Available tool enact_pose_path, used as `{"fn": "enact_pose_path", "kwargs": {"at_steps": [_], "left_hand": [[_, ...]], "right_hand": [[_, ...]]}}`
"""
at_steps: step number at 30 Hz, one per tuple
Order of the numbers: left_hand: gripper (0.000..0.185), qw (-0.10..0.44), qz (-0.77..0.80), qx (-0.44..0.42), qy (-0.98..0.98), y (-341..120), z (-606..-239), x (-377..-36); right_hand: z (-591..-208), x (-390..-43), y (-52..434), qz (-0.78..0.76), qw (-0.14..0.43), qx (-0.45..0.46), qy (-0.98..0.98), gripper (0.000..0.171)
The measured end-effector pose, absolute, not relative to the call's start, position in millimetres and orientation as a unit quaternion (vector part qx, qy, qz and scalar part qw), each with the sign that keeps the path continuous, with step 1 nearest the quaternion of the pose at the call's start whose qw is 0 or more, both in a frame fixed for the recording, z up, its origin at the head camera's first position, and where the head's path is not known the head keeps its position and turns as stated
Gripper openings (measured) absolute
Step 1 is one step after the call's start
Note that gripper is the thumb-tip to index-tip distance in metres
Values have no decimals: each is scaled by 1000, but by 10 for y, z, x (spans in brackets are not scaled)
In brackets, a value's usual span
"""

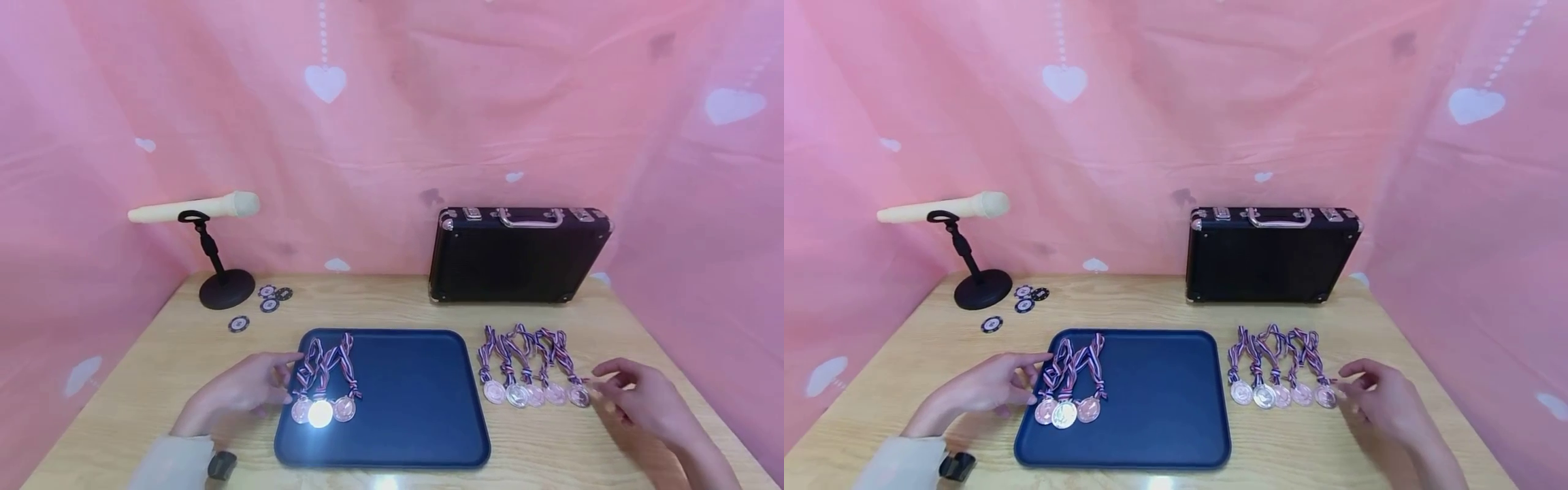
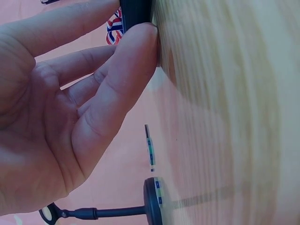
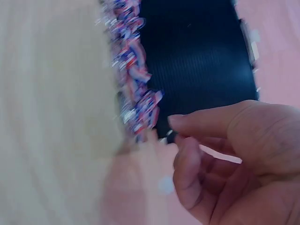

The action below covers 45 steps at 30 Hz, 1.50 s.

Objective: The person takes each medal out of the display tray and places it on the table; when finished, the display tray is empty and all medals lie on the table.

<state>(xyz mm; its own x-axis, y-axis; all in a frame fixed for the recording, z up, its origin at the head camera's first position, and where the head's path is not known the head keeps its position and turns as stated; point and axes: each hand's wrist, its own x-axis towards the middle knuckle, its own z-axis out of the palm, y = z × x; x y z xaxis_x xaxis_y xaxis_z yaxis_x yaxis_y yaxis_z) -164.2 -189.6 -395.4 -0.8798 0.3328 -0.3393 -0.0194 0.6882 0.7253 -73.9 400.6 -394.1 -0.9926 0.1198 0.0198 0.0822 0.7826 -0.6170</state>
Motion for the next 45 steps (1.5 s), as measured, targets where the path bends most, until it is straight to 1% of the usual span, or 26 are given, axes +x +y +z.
{"fn": "enact_pose_path", "kwargs": {"at_steps": [2, 4, 6, 9, 13, 16, 18, 20, 22, 26, 31, 35, 37, 39, 45], "left_hand": [[74, 228, 384, 87, 891, -1889, -3943, -1654], [75, 227, 386, 89, 890, -1892, -3938, -1658], [75, 227, 383, 89, 891, -1898, -3937, -1658], [75, 225, 384, 89, 891, -1912, -3954, -1652], [74, 220, 383, 97, 892, -1909, -3967, -1656], [75, 215, 384, 105, 892, -1893, -3964, -1662], [75, 212, 384, 108, 892, -1880, -3969, -1661], [75, 211, 386, 109, 891, -1863, -3970, -1655], [75, 209, 385, 113, 892, -1847, -3973, -1653], [76, 210, 381, 107, 894, -1830, -3964, -1652], [77, 212, 373, 103, 898, -1850, -3919, -1668], [78, 215, 372, 109, 896, -1838, -3903, -1690], [79, 214, 373, 108, 896, -1840, -3904, -1690], [79, 212, 373, 106, 897, -1842, -3908, -1693], [75, 213, 369, 91, 900, -1837, -3926, -1689]], "right_hand": [[-3882, -748, 3906, 313, 62, -51, -946, 22], [-3814, -779, 3721, 314, 69, -34, -946, 22], [-3747, -843, 3454, 326, 57, -15, -943, 21], [-3643, -955, 2940, 361, 40, 32, -931, 15], [-3591, -1074, 2161, 416, -9, 103, -904, 12], [-3658, -1127, 1613, 419, -71, 138, -895, 16], [-3739, -1149, 1313, 400, -101, 150, -898, 21], [-3820, -1165, 1092, 375, -113, 156, -907, 29], [-3886, -1179, 946, 352, -111, 155, -916, 34], [-3977, -1205, 841, 306, -82, 158, -935, 40], [-4001, -1279, 958, 270, -53, 161, -948, 37], [-3988, -1326, 1161, 308, -68, 119, -942, 31], [-3994, -1328, 1215, 332, -79, 96, -935, 31], [-4008, -1321, 1221, 339, -82, 86, -933, 35], [-4035, -1286, 1118, 287, -51, 103, -951, 46]]}}
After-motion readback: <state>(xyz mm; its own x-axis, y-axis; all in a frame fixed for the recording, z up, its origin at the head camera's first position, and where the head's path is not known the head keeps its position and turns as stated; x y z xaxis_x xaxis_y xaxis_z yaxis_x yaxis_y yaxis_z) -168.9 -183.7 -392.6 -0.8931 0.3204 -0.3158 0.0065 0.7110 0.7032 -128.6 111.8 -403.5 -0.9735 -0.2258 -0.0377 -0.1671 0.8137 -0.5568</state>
